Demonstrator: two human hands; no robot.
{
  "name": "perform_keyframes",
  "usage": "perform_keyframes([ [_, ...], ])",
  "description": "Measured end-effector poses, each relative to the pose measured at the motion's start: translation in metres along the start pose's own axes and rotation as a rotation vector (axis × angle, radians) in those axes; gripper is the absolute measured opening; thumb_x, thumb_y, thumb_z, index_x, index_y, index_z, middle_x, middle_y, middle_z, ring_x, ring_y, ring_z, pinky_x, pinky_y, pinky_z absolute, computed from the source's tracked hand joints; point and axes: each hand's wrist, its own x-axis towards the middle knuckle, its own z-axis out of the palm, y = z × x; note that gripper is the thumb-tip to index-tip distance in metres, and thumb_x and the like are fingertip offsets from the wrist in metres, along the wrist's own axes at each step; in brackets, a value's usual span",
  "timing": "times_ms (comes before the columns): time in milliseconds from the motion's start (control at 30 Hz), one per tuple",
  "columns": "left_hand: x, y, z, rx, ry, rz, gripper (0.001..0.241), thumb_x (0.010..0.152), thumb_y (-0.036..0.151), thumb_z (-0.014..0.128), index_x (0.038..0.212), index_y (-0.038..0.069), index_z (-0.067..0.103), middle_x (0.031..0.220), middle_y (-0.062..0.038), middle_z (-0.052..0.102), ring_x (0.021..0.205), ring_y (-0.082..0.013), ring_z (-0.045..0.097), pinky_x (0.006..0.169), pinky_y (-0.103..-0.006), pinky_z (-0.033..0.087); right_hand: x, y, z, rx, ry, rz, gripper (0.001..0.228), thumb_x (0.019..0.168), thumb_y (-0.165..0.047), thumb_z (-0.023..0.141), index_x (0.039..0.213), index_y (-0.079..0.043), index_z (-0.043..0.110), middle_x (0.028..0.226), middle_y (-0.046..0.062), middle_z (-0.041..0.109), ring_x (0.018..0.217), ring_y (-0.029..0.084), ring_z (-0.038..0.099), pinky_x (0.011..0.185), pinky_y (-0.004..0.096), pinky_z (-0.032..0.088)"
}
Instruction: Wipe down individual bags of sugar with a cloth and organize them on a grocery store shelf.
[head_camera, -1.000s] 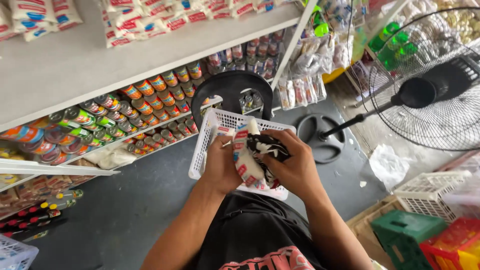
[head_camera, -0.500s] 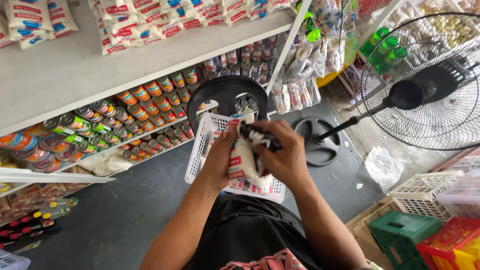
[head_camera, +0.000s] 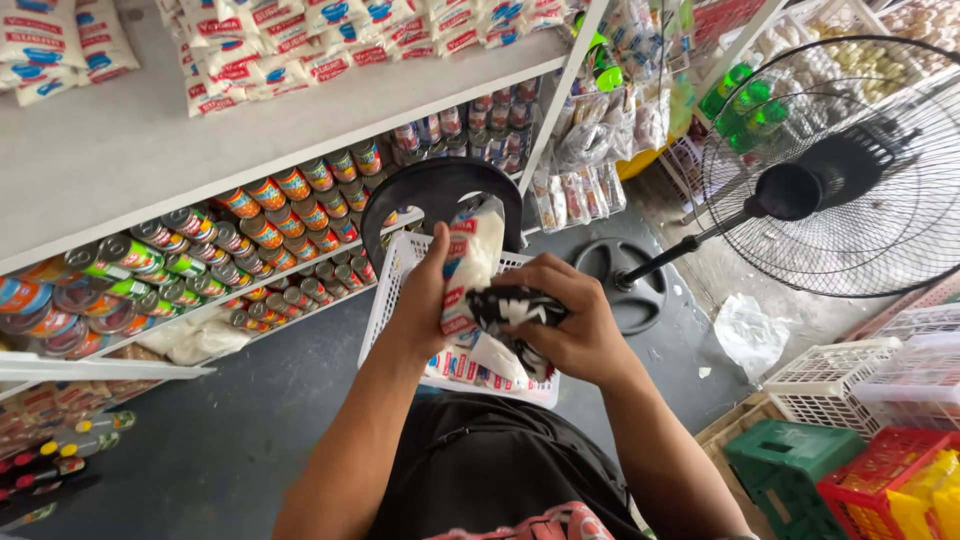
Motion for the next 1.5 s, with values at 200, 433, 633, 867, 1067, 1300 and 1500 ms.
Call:
perform_keyframes([
  [200, -0.015, -0.009, 0.015, -0.012, -0.118, -0.048, 0.052, 0.104, 0.054, 0.048, 0.128, 0.011, 0.064, 0.111, -0.007, 0.074, 0.094, -0.0190, 0.073, 0.083, -0.0384, 0.061, 0.026, 0.024, 0.005, -0.214, 0.248, 0.023, 0.045, 0.075, 0.002, 0.078, 0.119, -0.002, 0.071, 0.106, 0.011, 0.069, 0.096, 0.023, 0.071, 0.085, 0.031, 0.055],
  [433, -0.033, -0.005, 0.023, -0.209, -0.163, 0.040, 0.047, 0.106, 0.042, 0.044, 0.131, 0.007, 0.062, 0.114, -0.009, 0.074, 0.098, -0.0217, 0.073, 0.090, -0.0419, 0.061, 0.046, 0.023, 0.012, -0.118, 0.427, 0.029, 0.036, 0.088, 0.003, 0.074, 0.124, 0.000, 0.068, 0.110, 0.010, 0.066, 0.100, 0.019, 0.067, 0.089, 0.030, 0.053],
  [633, -0.031, -0.022, -0.013, -0.241, -0.236, 0.205, 0.041, 0.107, 0.033, 0.054, 0.138, 0.006, 0.057, 0.124, -0.011, 0.069, 0.112, -0.0248, 0.069, 0.101, -0.0447, 0.057, 0.049, 0.024, 0.012, 0.090, 0.349, 0.053, 0.039, 0.086, 0.003, 0.072, 0.125, 0.000, 0.067, 0.114, 0.009, 0.068, 0.107, 0.016, 0.066, 0.095, 0.028, 0.052],
  [867, -0.042, 0.006, -0.016, -0.489, -0.315, 0.216, 0.059, 0.100, 0.048, 0.059, 0.138, 0.003, 0.054, 0.121, -0.018, 0.069, 0.114, -0.0321, 0.069, 0.097, -0.0475, 0.059, 0.025, -0.001, 0.022, 0.015, -0.027, -0.046, 0.051, 0.069, -0.001, 0.077, 0.120, -0.003, 0.070, 0.113, 0.010, 0.070, 0.106, 0.023, 0.071, 0.094, 0.034, 0.056],
  [1067, -0.037, -0.003, -0.044, -0.327, -0.199, 0.160, 0.061, 0.103, 0.055, 0.051, 0.143, 0.009, 0.056, 0.122, -0.015, 0.069, 0.108, -0.0311, 0.068, 0.092, -0.0437, 0.058, 0.030, -0.033, 0.047, -0.111, -0.251, -0.047, 0.052, 0.069, -0.005, 0.082, 0.120, -0.009, 0.074, 0.109, 0.011, 0.069, 0.100, 0.029, 0.072, 0.091, 0.037, 0.058],
  [1300, -0.047, 0.012, -0.063, -0.330, -0.273, -0.016, 0.074, 0.100, 0.069, 0.045, 0.131, 0.004, 0.061, 0.116, -0.014, 0.070, 0.103, -0.0282, 0.070, 0.087, -0.0421, 0.060, 0.059, -0.030, 0.096, -0.208, -0.123, 0.031, 0.050, 0.069, -0.005, 0.082, 0.118, -0.009, 0.073, 0.105, 0.012, 0.069, 0.093, 0.029, 0.073, 0.082, 0.036, 0.059],
  [1500, -0.072, 0.034, -0.071, -0.399, -0.203, -0.041, 0.061, 0.101, 0.061, 0.045, 0.130, 0.009, 0.060, 0.117, -0.012, 0.070, 0.105, -0.0277, 0.069, 0.087, -0.0438, 0.059, 0.078, -0.040, 0.125, -0.311, 0.050, 0.126, 0.051, 0.071, -0.005, 0.082, 0.120, -0.008, 0.072, 0.105, 0.012, 0.068, 0.092, 0.030, 0.072, 0.079, 0.037, 0.058],
])
